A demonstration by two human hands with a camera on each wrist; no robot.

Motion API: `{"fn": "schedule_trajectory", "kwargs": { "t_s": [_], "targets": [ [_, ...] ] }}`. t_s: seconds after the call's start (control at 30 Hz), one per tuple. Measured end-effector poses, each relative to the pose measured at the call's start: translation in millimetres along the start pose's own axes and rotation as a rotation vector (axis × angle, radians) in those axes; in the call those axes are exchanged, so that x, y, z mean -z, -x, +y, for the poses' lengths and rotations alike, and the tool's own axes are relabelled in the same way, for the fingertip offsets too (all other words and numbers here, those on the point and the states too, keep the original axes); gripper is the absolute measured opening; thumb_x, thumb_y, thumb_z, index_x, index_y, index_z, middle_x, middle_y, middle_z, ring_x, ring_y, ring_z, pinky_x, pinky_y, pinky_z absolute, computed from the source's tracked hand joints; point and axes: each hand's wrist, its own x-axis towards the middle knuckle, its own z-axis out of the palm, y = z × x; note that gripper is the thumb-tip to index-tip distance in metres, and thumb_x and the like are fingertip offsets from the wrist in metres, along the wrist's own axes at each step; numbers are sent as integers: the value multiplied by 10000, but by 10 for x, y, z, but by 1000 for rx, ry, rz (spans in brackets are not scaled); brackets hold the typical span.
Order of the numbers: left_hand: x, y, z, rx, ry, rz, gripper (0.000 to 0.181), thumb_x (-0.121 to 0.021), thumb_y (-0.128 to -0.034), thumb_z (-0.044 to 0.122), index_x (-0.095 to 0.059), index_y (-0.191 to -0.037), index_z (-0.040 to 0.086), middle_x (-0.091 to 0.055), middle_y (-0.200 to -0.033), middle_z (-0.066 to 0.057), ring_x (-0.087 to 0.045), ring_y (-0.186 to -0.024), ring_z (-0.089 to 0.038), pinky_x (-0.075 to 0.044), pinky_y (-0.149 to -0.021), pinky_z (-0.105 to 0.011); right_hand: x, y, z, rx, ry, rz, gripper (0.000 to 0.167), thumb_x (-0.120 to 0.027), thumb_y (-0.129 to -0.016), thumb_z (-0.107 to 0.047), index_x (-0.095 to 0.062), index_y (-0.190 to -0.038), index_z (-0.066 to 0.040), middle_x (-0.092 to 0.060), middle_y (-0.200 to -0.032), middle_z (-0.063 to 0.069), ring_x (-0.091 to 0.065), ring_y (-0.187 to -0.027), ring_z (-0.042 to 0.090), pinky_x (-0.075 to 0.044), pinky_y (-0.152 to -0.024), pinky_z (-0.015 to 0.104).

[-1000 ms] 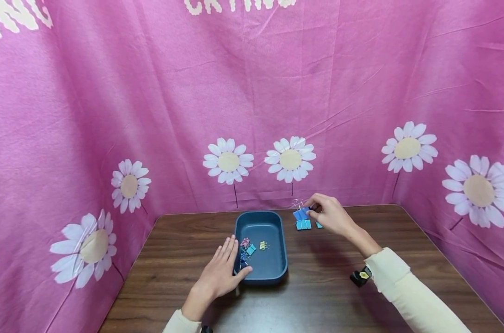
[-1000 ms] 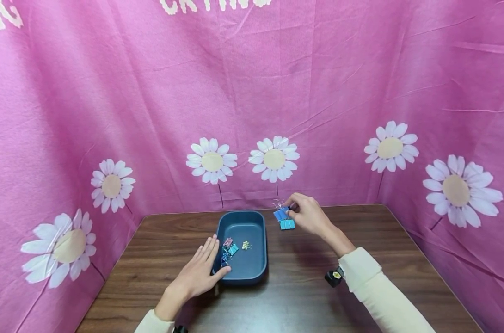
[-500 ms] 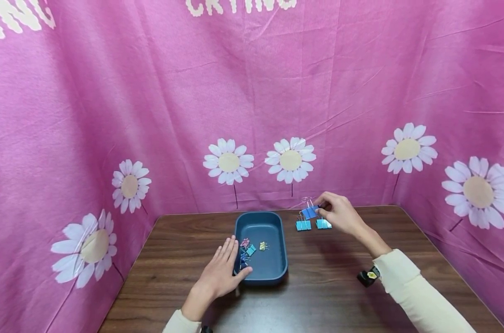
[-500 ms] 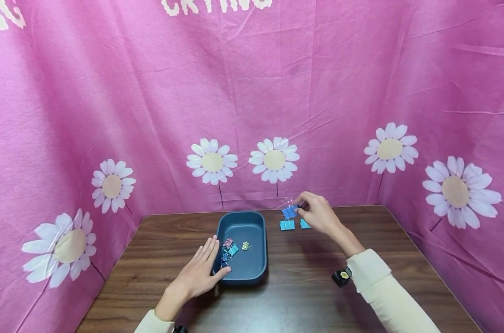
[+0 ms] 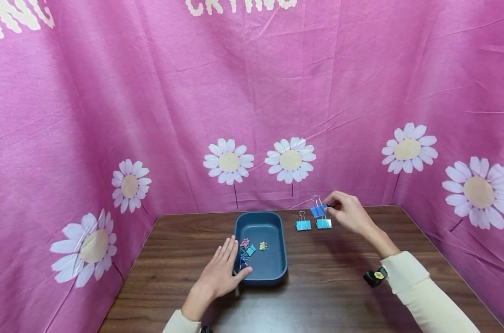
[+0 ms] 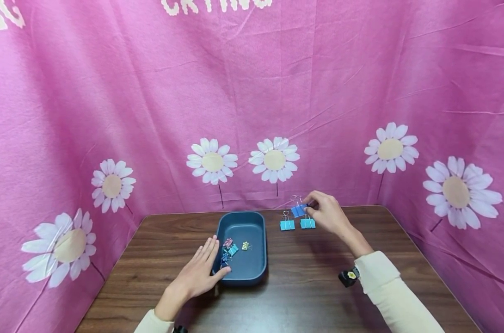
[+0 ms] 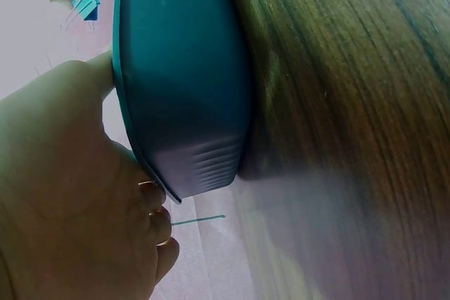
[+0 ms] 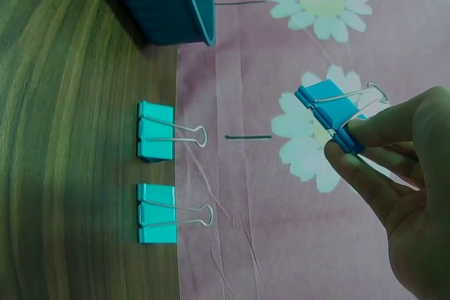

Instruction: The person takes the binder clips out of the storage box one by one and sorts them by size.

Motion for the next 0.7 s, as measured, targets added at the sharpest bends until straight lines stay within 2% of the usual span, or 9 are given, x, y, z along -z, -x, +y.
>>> {"fn": "schedule_trajectory", "kwargs": {
  "t_s": [0.2, 0.7],
  "targets": [
    [-6, 2, -4, -3, -3, 5, 928, -540, -1057, 607, -263, -1667, -35, -189, -1779, -187, -186, -1663, -343, -233, -1344, -530, 59, 30, 36, 14, 4, 25, 153, -764, -895, 61, -768, -988, -61, -774, -948, 84, -670, -783, 58, -565, -703, 164],
    [-1, 3, 0, -4, 3, 1, 928, -540, -1056, 609, -266, -1666, -35, -195, -1779, -184, -187, -1663, -341, -236, -1342, -538, 149, 72, 219, -19, 34, 59, 128, -780, -887, 46, -773, -976, -47, -772, -924, 100, -635, -768, -1, -533, -689, 126]
  ]
}}
